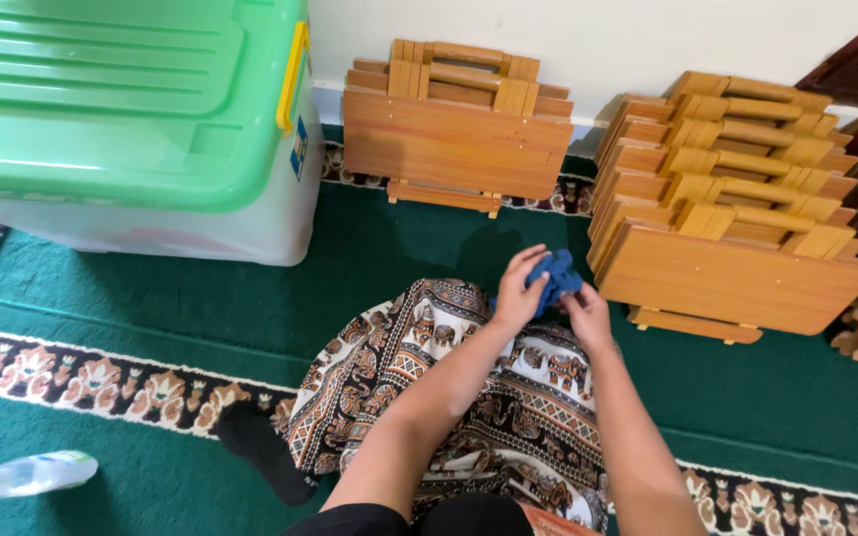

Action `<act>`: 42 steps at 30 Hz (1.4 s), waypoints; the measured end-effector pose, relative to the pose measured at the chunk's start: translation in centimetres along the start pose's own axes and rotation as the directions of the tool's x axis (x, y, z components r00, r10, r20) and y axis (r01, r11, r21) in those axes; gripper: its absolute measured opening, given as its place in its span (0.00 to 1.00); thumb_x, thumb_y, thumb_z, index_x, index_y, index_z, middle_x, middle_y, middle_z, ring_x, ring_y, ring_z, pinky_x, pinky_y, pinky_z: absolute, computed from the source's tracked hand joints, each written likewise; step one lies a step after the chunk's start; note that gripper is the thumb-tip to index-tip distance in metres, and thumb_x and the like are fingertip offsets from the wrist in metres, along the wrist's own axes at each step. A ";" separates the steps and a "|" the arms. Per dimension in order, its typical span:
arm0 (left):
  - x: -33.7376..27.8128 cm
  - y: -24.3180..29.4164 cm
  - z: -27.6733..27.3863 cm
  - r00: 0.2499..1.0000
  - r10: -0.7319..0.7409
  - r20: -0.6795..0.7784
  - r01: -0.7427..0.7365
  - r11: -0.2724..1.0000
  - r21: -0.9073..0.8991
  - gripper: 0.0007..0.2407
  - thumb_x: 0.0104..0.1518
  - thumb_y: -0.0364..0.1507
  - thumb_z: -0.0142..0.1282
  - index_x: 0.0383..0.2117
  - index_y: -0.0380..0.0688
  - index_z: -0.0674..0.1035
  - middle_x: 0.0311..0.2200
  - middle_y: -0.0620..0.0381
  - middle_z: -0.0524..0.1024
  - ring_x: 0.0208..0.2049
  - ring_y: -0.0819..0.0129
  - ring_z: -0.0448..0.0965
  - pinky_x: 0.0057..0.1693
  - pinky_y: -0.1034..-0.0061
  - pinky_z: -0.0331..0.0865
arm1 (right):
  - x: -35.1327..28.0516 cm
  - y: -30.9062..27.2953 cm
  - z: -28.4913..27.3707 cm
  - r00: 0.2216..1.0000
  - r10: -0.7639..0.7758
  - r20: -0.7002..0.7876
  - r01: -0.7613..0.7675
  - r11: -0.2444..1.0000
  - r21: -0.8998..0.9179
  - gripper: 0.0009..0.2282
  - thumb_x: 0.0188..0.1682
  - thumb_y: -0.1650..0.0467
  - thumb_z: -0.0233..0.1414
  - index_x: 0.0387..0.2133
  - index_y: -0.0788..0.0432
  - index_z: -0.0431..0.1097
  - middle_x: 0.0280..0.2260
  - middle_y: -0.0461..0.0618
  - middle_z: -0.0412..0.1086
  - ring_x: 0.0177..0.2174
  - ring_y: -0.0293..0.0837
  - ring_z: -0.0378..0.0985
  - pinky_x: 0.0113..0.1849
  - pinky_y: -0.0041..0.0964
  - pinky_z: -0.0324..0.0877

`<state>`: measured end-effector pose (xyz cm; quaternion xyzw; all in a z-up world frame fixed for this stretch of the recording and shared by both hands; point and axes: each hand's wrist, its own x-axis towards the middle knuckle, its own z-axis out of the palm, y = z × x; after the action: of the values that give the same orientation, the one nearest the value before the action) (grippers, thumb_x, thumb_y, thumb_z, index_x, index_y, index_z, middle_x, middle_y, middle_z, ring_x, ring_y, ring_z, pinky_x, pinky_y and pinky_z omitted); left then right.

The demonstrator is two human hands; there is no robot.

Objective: The person wipes several wooden folding stands one by one with a blue cloth while sitting on the floor.

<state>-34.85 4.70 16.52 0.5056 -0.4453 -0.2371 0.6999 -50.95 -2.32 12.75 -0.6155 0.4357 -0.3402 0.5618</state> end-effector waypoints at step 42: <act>1.3 -5.6 -2.6 0.976 -0.143 -0.164 0.188 0.935 0.299 0.15 0.55 0.16 0.49 0.47 0.41 0.79 0.43 0.41 0.81 0.47 0.46 0.82 0.54 0.64 0.75 | 0.2 -1.5 0.1 0.947 -0.010 -0.322 0.058 0.988 0.142 0.06 0.62 0.68 0.47 0.37 0.56 0.65 0.30 0.37 0.64 0.30 0.29 0.59 0.33 0.25 0.58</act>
<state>-31.31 2.84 11.64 0.6612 -0.3830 -0.1858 0.6177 -50.58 -2.50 14.16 -0.5158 0.4835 -0.4769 0.5222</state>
